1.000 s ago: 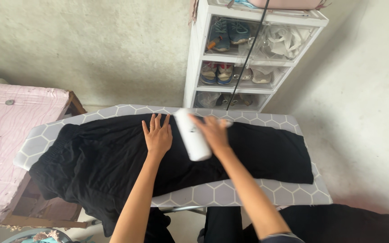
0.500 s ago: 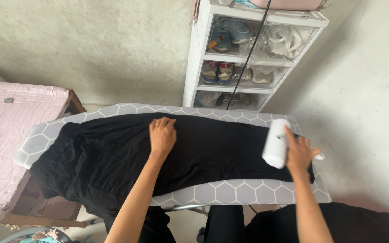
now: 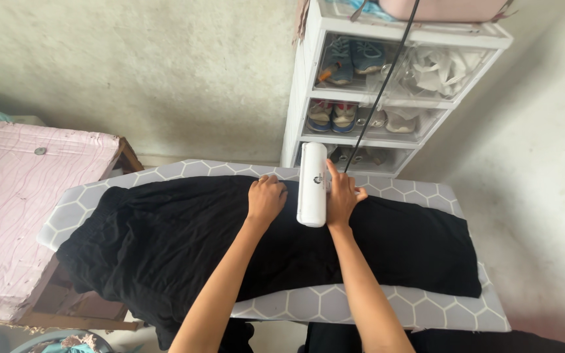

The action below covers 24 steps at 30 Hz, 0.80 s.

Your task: The person steams a pair of black pants on an ironing board using a handheld garment steamer. They repeatedly smooth the fabric with one hand while moving the steamer over the legs and waistband, then lift and reposition the pants to treat different sections.

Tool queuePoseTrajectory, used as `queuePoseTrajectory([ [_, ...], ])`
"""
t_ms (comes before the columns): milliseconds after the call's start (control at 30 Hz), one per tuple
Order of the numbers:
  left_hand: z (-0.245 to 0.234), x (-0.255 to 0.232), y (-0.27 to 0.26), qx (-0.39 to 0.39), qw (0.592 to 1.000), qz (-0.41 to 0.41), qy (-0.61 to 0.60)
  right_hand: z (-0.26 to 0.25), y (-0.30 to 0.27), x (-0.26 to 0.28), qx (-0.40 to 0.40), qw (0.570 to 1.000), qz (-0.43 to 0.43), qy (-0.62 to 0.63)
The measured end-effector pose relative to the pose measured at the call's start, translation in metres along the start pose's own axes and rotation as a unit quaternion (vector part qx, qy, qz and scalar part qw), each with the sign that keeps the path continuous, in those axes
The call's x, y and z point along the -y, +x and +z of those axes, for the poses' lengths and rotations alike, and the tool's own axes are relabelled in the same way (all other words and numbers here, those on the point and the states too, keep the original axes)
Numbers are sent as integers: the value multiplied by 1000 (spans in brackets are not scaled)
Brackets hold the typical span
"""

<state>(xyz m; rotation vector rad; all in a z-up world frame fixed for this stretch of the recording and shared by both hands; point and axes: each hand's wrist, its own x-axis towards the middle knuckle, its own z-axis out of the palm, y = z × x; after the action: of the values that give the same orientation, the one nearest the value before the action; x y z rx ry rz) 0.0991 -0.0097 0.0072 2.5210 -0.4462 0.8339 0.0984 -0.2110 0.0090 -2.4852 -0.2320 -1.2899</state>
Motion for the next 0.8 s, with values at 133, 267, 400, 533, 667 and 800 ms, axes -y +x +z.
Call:
queuePoseTrajectory([
  [133,18,3,14,72,993,59,67,2,3,-11,-17,999,43,12],
  [267,28,9,26,135,987,54,68,4,4,-9,-9,998,62,23],
  [400,25,38,43,201,965,-73,-150,4,7,-12,-4,997,68,37],
  [533,31,64,58,225,866,-233,-381,6,8,-14,8,996,83,27],
  [667,35,68,64,167,818,-292,-467,9,8,-13,5,997,78,27],
  [800,14,61,61,202,816,-216,-496,10,8,-15,4,997,74,28],
])
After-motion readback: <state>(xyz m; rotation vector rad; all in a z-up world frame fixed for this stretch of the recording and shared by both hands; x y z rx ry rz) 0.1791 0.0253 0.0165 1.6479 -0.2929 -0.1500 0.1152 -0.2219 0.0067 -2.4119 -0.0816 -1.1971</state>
